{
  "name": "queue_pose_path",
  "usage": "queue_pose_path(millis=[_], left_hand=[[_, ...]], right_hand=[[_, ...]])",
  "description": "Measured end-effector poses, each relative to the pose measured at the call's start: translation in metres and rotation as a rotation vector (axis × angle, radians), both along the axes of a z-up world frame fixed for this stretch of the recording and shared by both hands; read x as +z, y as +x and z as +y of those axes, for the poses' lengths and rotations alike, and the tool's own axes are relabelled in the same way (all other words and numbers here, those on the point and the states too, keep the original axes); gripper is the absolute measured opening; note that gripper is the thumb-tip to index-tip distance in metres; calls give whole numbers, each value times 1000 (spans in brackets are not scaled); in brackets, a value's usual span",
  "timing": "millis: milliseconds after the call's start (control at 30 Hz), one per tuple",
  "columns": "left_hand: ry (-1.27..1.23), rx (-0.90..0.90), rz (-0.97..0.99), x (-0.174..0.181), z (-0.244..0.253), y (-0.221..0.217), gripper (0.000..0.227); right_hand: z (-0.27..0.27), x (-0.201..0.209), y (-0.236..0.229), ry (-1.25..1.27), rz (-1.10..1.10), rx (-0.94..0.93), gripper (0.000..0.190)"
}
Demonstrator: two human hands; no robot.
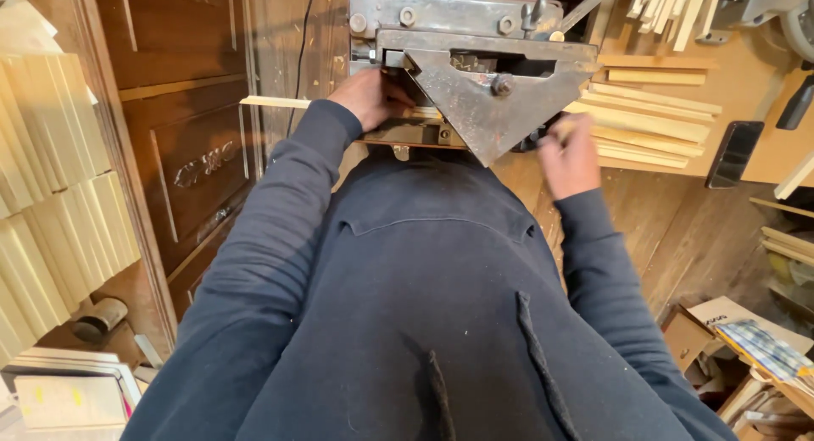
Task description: Cutting wooden frame moulding using a miter chopper machine.
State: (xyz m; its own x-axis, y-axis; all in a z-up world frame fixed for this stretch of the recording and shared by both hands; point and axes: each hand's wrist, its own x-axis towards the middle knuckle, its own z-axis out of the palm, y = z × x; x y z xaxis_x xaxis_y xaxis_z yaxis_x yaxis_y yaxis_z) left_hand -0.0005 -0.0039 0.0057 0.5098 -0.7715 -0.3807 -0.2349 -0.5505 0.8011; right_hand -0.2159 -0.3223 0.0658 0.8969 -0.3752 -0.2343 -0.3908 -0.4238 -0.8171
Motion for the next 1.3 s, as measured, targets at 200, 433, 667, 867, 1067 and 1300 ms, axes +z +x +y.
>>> queue_pose_path(millis=[200, 433, 667, 867, 1067, 1300], left_hand=[[34, 11, 38, 10, -2, 2, 21], [73, -3, -19, 4, -1, 0, 18], [72, 0, -33, 0, -2, -1, 17], [78, -26, -40, -1, -1, 2, 19], [49, -36, -71, -4, 0, 0, 20], [45, -2, 1, 10, -3, 2, 21]], right_hand=[[60, -24, 14, -145, 51, 378, 32], [72, -124, 19, 298, 98, 365, 31], [60, -177, 5, 1103, 225, 14, 37], [40, -222, -8, 1604, 294, -233, 44], [38, -222, -7, 1795, 332, -313, 53], [31, -259, -30, 1472, 335, 48, 61]])
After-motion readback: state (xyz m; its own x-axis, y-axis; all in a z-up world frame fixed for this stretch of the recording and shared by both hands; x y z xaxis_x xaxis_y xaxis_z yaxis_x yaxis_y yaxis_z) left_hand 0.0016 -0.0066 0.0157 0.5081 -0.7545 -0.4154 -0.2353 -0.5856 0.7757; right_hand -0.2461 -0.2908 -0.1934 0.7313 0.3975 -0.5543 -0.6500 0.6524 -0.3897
